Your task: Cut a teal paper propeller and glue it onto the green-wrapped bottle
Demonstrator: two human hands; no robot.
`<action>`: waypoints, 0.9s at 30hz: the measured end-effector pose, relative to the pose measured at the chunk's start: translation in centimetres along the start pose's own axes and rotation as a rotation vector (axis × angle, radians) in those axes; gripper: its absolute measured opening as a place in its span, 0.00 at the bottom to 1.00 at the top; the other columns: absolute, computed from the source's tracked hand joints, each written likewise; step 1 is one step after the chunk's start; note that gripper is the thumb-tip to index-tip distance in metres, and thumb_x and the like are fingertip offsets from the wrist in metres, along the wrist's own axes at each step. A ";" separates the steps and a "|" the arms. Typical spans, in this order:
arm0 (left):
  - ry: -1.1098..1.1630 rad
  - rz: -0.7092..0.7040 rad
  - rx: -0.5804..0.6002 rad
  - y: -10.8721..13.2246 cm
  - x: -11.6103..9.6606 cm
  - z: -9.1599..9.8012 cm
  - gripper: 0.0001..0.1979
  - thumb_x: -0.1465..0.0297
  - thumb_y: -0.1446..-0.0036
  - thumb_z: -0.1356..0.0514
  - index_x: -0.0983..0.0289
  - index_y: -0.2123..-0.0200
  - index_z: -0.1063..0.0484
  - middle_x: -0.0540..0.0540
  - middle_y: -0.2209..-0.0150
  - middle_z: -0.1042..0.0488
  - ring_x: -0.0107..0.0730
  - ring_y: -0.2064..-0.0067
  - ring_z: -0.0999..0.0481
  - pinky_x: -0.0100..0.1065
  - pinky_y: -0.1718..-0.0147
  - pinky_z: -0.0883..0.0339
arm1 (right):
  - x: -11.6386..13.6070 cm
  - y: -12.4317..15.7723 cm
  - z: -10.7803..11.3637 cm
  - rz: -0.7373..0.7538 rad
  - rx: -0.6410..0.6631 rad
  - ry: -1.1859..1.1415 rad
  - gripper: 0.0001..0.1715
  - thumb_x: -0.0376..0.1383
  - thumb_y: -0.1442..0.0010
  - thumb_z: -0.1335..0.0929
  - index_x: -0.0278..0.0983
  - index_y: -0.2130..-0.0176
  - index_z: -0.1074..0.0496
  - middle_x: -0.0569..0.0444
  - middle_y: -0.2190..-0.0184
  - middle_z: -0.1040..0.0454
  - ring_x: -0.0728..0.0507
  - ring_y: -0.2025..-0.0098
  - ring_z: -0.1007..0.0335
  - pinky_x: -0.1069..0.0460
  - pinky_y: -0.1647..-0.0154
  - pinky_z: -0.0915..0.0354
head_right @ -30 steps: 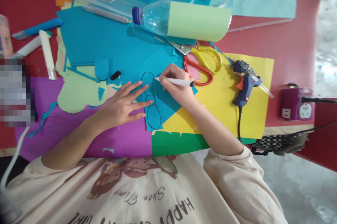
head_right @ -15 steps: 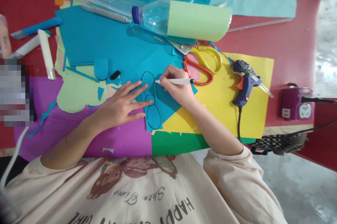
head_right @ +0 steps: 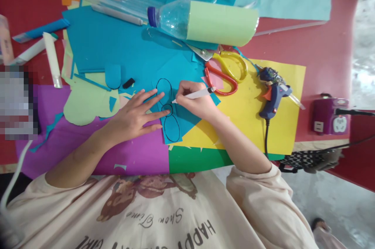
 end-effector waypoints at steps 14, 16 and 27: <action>0.005 0.006 0.005 0.1 0.1 -0.1 0.18 0.61 0.36 0.43 0.58 0.45 0.26 0.65 0.34 0.38 0.53 0.32 0.41 0.60 0.37 0.43 | 0.0 0.1 -0.3 0.039 -0.015 0.050 0.07 0.35 0.52 0.35 0.39 0.80 0.35 0.60 0.84 0.35 0.52 0.81 0.45 0.54 0.80 0.49; 0.005 0.003 0.013 0.0 0.1 0.0 0.18 0.61 0.36 0.44 0.58 0.45 0.26 0.65 0.34 0.38 0.53 0.33 0.40 0.60 0.38 0.43 | -0.2 0.1 -0.2 0.039 -0.067 0.027 0.06 0.34 0.52 0.35 0.39 0.79 0.35 0.60 0.84 0.34 0.51 0.81 0.43 0.54 0.80 0.48; 0.028 0.016 0.008 0.0 0.2 -0.1 0.18 0.62 0.37 0.42 0.57 0.45 0.26 0.64 0.34 0.38 0.53 0.32 0.41 0.60 0.37 0.44 | -0.2 0.0 -0.1 0.045 -0.027 0.043 0.08 0.33 0.50 0.33 0.38 0.79 0.34 0.60 0.84 0.34 0.52 0.81 0.42 0.54 0.80 0.47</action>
Point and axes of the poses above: each hand's wrist, its own y-axis away from the middle knuckle, its own z-axis out of the back of the hand, x = y × z, the point moved 1 cm from there along -y, towards the middle knuckle
